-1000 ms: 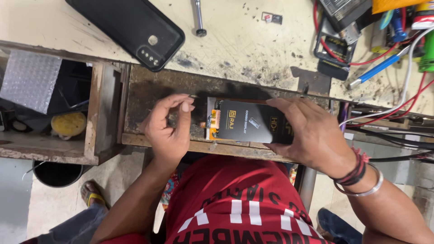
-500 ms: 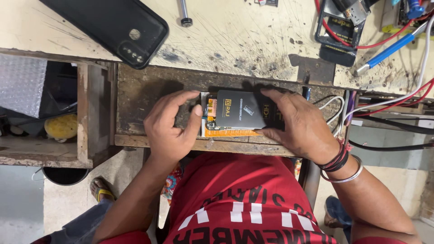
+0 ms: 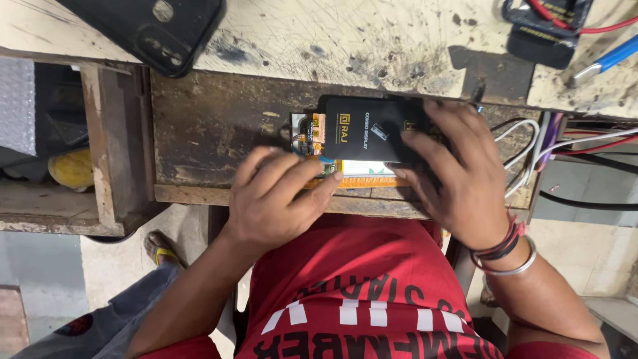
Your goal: The person pries open the screen of a smartphone on a repair bench using a pry tool, working around the display and battery. They then press a new display assembly onto the phone body, peel the protective film from the new screen, and align the parts on the bench.
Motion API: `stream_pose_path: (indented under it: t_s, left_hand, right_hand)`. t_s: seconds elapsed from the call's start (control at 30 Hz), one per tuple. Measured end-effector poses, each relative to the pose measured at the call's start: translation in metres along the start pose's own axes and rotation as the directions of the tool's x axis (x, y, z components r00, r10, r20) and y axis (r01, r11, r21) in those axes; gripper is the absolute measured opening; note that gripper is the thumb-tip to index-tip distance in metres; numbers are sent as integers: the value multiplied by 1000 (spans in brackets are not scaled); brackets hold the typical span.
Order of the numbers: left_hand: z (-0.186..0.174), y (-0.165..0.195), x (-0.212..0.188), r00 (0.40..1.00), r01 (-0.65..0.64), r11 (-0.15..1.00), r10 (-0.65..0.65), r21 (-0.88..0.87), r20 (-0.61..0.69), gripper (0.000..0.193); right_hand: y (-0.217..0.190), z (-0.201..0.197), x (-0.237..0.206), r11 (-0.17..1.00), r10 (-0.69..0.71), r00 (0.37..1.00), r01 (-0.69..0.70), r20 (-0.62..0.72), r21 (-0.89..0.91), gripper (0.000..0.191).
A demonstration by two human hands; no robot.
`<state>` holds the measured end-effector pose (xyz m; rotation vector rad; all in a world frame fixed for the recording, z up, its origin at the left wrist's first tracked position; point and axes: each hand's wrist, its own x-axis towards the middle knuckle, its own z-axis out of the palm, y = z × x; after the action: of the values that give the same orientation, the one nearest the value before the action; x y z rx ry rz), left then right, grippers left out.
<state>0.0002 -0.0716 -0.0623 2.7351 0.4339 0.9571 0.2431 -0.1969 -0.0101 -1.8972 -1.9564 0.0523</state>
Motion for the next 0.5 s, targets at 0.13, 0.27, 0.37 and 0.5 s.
stream_pose_path:
  t_s: [0.13, 0.27, 0.37, 0.5]
  left_hand:
    - [-4, 8, -12, 998, 26, 997, -30, 76, 56, 19]
    - [-1, 9, -15, 998, 14, 995, -19, 101, 53, 24]
    - [0, 8, -14, 999, 10, 992, -15, 128, 42, 24]
    - [1, 7, -15, 1000, 15, 993, -16, 119, 12, 21]
  right_hand:
    - [-19, 7, -16, 994, -111, 991, 111, -77, 1, 26]
    - [-25, 17, -19, 977, -204, 979, 202, -27, -67, 32]
    - [-27, 20, -17, 966, -217, 976, 212, -21, -147, 34]
    - [-30, 21, -12, 965, -204, 979, 197, -22, -172, 32]
